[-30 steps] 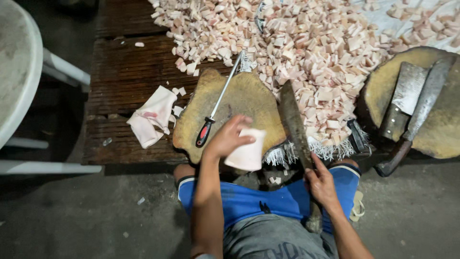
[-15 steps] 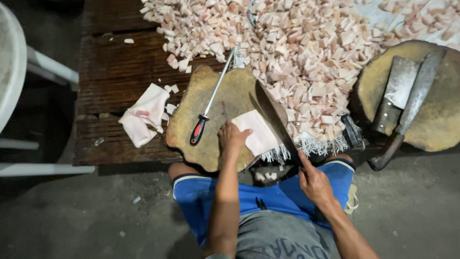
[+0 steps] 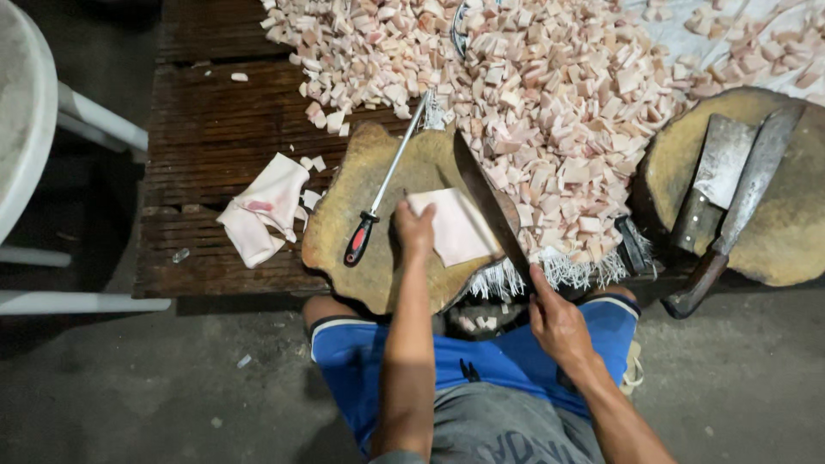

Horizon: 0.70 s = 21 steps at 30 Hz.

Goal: The person is chopping slabs of white and pinkish food items into small pieces on a wooden cutting board using a machete.

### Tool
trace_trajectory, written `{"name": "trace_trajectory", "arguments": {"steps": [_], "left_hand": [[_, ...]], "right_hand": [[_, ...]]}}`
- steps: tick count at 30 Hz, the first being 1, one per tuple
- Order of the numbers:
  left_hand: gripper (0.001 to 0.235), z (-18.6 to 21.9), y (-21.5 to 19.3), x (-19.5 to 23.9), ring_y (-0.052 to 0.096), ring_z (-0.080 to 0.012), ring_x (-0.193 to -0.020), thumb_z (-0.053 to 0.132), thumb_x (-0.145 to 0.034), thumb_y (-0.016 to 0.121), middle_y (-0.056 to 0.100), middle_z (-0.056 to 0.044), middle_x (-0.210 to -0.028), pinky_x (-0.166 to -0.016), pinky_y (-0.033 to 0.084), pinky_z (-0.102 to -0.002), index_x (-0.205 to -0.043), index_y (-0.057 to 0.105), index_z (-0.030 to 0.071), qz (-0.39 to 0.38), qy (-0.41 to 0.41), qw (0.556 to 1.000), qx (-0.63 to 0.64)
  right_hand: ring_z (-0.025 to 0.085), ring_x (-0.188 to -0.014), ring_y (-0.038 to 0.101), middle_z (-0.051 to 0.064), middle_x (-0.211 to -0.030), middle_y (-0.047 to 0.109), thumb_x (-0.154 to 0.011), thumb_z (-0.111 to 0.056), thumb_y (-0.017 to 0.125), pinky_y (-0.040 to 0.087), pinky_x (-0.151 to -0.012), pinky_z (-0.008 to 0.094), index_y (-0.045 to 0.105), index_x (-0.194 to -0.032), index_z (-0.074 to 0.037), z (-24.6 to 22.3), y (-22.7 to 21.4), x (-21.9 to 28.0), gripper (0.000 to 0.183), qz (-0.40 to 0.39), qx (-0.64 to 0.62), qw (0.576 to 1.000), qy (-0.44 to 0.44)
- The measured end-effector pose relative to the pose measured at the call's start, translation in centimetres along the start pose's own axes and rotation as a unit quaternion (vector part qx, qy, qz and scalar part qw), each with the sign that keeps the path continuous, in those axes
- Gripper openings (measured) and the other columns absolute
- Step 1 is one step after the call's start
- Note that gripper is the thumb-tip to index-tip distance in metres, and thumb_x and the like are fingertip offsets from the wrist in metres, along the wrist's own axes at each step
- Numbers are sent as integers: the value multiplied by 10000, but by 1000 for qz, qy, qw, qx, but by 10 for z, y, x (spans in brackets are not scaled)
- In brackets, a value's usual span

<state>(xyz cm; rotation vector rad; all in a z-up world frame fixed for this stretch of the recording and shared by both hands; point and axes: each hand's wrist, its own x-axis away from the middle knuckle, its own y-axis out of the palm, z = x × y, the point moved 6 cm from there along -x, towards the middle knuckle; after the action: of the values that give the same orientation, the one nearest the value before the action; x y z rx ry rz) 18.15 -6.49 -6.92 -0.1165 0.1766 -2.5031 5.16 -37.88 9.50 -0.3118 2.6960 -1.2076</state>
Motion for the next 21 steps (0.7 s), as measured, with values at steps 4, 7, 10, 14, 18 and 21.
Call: {"name": "trace_trajectory", "arguments": {"steps": [4,7,10,14,18,21], "left_hand": [[511,21,-13,6,726,-286,-1004,69,-784,849,740,-202,-1126,-887,558,-374,-1216,606,-53,-50,-28,997,-44],[736,39,-12,15,698,-321,-1041,75,-690,893,696,-233,-1169,-901,549,-387,-1300,503,-57,-51,-2,996,-73],[883,49,-11,19,663,-351,-1125,62,-652,885,653,-257,-1251,-958,527,-385,-1392,420,-63,-40,-1,995,-95],[1027,50,-14,29,532,-425,-1273,44,-661,934,532,-326,-1379,-1055,434,-406,-1467,313,-89,-20,60,985,-159],[1084,26,-6,32,579,-334,-1281,14,-669,850,527,-268,-1419,-1055,471,-361,-1540,211,-73,-44,-36,998,-29],[1026,28,-5,26,613,-318,-1265,24,-694,845,584,-263,-1393,-1062,493,-360,-1529,258,-83,-57,21,998,15]], "right_hand": [[453,-718,672,240,-906,693,-816,-52,635,530,-644,543,363,-1560,-149,-5,17,-7,799,-32,32,998,-43],[452,-716,672,226,-989,698,-816,-60,656,528,-628,549,338,-1557,-167,-5,35,-9,813,-61,66,994,-57],[438,-703,678,216,-961,698,-788,-47,663,535,-624,543,315,-1567,-169,-7,35,-17,862,-77,79,992,-59],[400,-687,693,201,-905,708,-823,-15,654,557,-624,503,311,-1584,-140,-22,-6,-14,844,-23,55,995,-86],[311,-643,675,131,-809,675,-902,40,613,556,-625,435,351,-1575,-131,-35,-64,-2,742,157,18,980,-124],[325,-758,678,162,-939,663,-832,10,610,560,-682,410,291,-1615,-59,-45,-63,2,848,208,17,952,-225]]}}
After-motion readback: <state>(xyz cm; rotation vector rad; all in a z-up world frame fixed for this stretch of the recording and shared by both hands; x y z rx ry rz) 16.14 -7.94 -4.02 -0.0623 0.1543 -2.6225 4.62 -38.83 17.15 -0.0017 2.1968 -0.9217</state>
